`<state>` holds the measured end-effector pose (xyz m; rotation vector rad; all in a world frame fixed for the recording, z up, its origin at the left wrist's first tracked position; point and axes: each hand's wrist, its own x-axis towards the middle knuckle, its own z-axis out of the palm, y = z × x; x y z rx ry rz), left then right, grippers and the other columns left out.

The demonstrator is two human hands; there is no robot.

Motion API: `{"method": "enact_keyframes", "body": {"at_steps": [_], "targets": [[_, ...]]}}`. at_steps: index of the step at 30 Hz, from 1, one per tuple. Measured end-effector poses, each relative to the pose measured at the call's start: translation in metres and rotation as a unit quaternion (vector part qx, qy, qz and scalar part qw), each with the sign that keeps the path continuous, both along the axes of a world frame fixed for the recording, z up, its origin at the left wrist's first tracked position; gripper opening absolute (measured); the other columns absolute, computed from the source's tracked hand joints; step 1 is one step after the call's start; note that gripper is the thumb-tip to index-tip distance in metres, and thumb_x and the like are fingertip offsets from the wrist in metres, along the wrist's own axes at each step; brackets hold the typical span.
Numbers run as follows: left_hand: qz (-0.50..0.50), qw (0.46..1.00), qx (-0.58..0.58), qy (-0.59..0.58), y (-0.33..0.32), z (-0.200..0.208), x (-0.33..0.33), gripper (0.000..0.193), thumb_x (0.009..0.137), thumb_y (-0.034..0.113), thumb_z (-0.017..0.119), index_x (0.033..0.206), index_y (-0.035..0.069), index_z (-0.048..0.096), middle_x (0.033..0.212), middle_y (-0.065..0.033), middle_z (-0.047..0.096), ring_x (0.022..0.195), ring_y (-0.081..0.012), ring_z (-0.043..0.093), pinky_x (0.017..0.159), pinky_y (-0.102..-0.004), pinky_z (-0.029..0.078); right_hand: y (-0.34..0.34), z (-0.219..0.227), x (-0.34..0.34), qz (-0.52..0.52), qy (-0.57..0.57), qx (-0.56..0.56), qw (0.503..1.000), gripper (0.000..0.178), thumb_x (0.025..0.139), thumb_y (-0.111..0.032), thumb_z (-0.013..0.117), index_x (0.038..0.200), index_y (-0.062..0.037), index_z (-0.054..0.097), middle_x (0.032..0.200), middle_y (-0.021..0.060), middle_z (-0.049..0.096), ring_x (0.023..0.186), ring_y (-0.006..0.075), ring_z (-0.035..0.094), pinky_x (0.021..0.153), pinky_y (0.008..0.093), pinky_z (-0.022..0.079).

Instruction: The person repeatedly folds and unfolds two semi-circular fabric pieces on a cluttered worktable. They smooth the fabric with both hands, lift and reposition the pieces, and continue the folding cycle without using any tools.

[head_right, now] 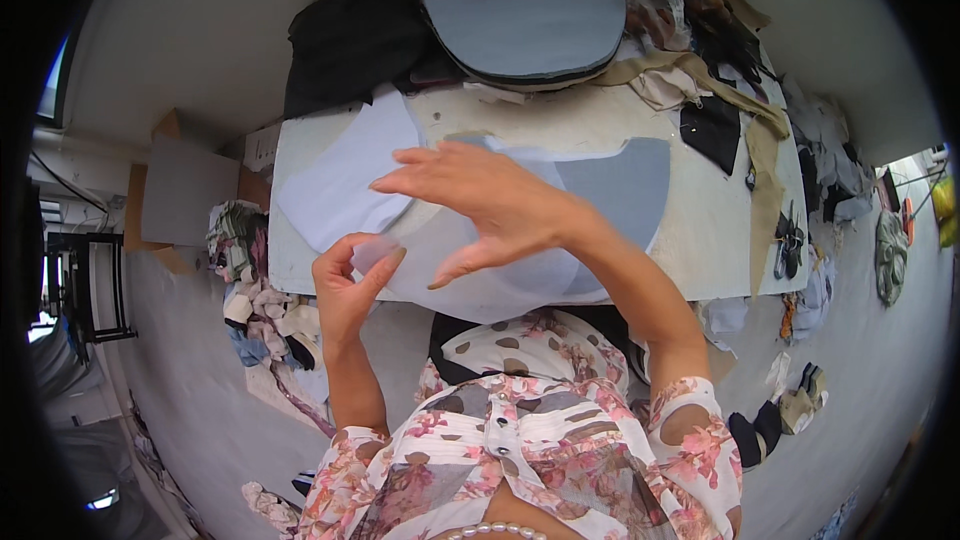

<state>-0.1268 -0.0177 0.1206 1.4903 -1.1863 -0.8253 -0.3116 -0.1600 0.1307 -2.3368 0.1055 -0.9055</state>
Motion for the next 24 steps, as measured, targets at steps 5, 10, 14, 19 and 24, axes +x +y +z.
{"method": "enact_keyframes", "body": {"at_steps": [5,10,14,19,24], "targets": [[0.019,0.986,-0.056,-0.158,0.007,0.019,0.011,0.017,0.066,0.002,0.081,0.077,0.001,0.067,0.071,-0.0033,0.06,0.063,-0.0107,0.051,0.059,-0.0244,0.04,-0.038,-0.026,-0.012,0.034,0.239,-0.044,0.969,0.032,0.073,-0.028,0.07,0.099,-0.0092,0.064,0.084,0.012,0.066,0.087,0.0319,0.062,0.104,0.0529,0.034],[0.056,0.985,-0.01,-0.165,0.008,0.011,0.023,0.026,0.064,0.001,0.082,0.071,-0.001,0.057,0.074,-0.0048,0.061,0.07,-0.0123,0.056,0.064,-0.025,0.043,-0.027,-0.012,-0.098,-0.126,0.258,-0.003,0.958,0.012,0.071,-0.011,0.07,0.082,-0.0091,0.063,0.075,0.0104,0.062,0.079,0.0294,0.061,0.107,0.0524,0.034],[-0.055,0.998,-0.022,0.019,0.009,0.006,0.028,0.024,0.065,-0.004,0.08,0.071,0.001,0.057,0.077,-0.0077,0.064,0.073,-0.0144,0.06,0.066,-0.0262,0.047,0.003,-0.006,-0.147,-0.11,0.136,0.201,0.964,0.012,0.072,-0.009,0.072,0.081,-0.006,0.064,0.076,0.0078,0.065,0.077,0.0234,0.063,0.1,0.0473,0.042],[-0.128,0.977,-0.008,0.169,0.001,0.003,0.022,0.02,0.069,-0.009,0.076,0.075,0.001,0.06,0.076,-0.0099,0.065,0.07,-0.0158,0.062,0.062,-0.0263,0.049,0.042,-0.005,-0.183,-0.079,-0.078,0.445,0.889,0.016,0.071,-0.006,0.075,0.08,-0.0013,0.063,0.073,0.0062,0.065,0.074,0.017,0.064,0.09,0.0412,0.051],[-0.048,0.979,0.033,0.197,-0.039,-0.026,0.004,0.011,0.079,0.001,0.073,0.079,0.0,0.062,0.07,-0.0024,0.062,0.062,-0.0084,0.057,0.057,-0.0208,0.043,0.034,-0.031,-0.205,-0.244,-0.026,0.398,0.884,0.013,0.083,-0.012,0.068,0.086,-0.0011,0.061,0.082,-0.0001,0.062,0.073,0.0064,0.055,0.068,0.0222,0.044]]}}
